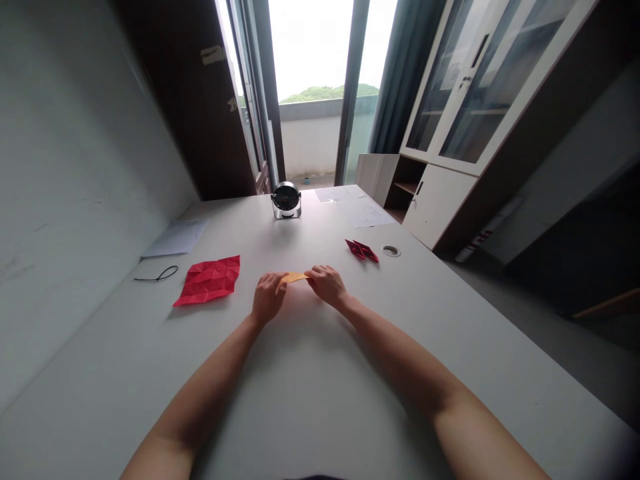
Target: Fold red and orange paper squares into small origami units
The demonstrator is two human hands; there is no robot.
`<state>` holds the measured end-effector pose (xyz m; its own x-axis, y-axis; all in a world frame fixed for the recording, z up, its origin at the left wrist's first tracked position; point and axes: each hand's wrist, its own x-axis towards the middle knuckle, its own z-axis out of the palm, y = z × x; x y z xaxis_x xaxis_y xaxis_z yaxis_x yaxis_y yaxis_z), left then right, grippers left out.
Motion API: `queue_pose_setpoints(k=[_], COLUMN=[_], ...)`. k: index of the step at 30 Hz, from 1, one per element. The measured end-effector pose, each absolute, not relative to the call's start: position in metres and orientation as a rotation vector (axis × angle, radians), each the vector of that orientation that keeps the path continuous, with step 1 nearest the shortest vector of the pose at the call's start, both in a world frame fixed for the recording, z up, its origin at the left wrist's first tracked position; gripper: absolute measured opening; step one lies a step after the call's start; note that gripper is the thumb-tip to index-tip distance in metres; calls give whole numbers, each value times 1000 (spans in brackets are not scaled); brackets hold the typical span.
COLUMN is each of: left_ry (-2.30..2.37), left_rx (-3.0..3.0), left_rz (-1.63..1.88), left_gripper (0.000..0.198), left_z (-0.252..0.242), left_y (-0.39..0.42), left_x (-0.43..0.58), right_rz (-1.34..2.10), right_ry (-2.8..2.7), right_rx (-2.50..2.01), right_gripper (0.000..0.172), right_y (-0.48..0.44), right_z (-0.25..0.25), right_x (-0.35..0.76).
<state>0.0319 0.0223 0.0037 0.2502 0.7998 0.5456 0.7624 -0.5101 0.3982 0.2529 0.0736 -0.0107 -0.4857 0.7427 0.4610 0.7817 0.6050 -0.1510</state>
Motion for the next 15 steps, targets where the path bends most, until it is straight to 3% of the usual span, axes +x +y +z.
queue_pose_setpoints(k=[5,10,15], left_ry=[1570,1672,1722], left_rx=[2370,2236,2159], left_rz=[1205,1319,1415], left_gripper=[35,21,19], left_z=[0,-4,-1], left_y=[28,32,30], left_x=[23,18,15], right_rz=[45,196,297], right_ry=[-2185,-2211,-2213], right_rx=[-1183,-1039,-1016], right_gripper=[26,24,23], right_y=[73,70,65], right_z=[-15,-15,-11], right_x=[255,252,246])
